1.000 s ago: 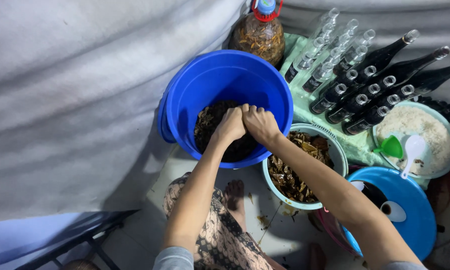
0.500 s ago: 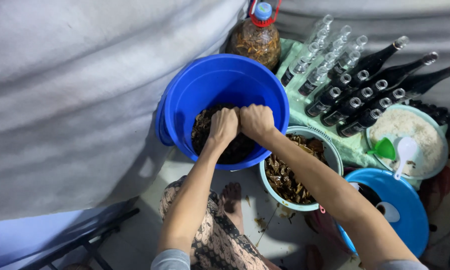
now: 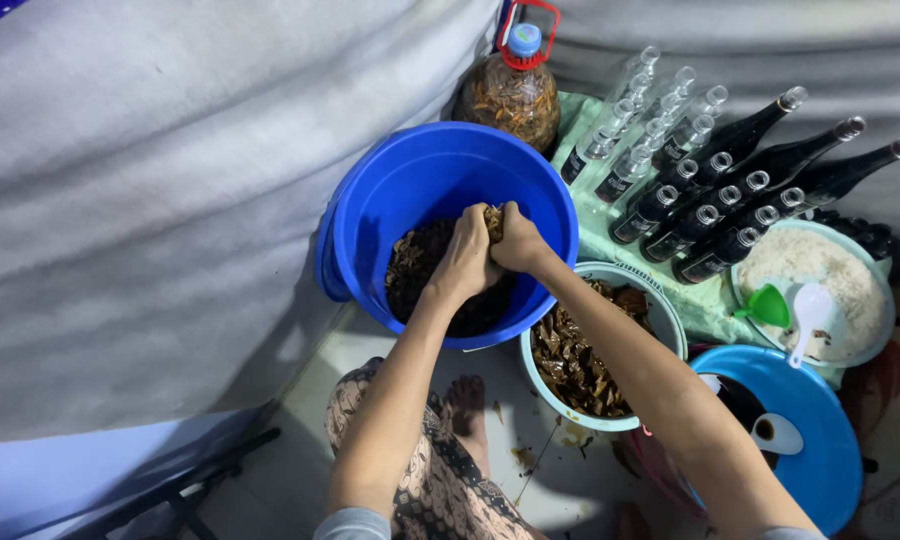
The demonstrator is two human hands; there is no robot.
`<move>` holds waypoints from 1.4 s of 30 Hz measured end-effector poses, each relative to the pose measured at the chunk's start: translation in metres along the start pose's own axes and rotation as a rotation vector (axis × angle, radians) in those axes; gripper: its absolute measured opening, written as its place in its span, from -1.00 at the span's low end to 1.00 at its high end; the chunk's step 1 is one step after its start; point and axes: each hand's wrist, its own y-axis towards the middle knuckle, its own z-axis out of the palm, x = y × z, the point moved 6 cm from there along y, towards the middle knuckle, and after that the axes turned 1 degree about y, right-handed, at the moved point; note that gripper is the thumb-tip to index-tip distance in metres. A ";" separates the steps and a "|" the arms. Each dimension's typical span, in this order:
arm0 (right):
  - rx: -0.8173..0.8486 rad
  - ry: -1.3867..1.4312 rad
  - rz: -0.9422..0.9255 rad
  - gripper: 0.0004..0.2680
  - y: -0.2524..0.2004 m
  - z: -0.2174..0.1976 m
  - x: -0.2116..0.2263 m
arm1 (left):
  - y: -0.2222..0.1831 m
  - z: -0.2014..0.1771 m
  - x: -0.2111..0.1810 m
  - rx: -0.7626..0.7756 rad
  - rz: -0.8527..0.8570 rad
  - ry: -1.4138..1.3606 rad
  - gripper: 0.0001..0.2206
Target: Manually transferring and sorting dried plant material from a large tray into a blue bucket and other containers.
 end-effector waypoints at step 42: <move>-0.886 -1.117 -0.867 -0.81 -0.035 -0.014 0.054 | 0.035 0.008 0.055 0.028 -0.284 -0.068 -0.83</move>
